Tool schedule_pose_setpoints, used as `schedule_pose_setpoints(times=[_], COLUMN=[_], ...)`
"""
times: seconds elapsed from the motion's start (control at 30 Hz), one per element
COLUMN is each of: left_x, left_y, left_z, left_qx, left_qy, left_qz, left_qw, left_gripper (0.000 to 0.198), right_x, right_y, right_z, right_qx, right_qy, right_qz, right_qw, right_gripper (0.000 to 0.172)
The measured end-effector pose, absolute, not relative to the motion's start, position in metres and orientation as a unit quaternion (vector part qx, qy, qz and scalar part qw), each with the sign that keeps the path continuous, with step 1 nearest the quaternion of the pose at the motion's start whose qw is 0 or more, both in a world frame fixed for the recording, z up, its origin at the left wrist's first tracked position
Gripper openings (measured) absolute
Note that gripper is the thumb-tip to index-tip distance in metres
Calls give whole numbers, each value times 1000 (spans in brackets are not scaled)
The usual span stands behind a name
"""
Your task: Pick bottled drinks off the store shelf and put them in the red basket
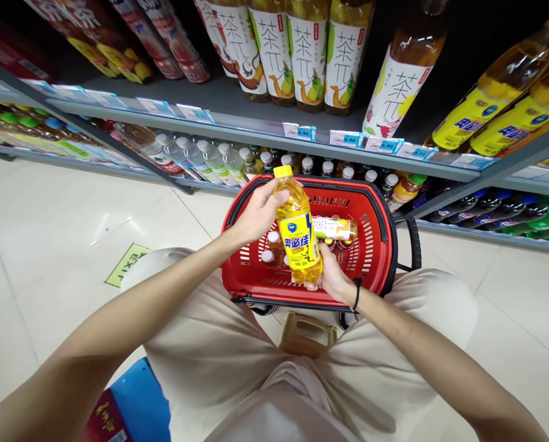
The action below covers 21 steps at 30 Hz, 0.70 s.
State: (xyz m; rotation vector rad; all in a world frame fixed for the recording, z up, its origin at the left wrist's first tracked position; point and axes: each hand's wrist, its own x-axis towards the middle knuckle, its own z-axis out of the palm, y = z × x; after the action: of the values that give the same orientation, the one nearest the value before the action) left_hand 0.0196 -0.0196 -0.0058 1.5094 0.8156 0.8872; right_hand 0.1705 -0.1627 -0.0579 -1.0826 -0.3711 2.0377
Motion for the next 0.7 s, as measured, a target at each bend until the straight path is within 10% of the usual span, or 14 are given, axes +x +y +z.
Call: schedule_pose_setpoints(times=[0.7], left_x=[19], left_y=[-19], left_z=[-4], left_qx=[652], left_qy=[344], left_qz=[383], left_qw=[557], left_gripper=[33], right_x=[170], right_y=[-162], right_z=[-56], right_qx=[-426], right_qy=[-143], right_qz=[804], right_qw=[389], right_gripper=[63])
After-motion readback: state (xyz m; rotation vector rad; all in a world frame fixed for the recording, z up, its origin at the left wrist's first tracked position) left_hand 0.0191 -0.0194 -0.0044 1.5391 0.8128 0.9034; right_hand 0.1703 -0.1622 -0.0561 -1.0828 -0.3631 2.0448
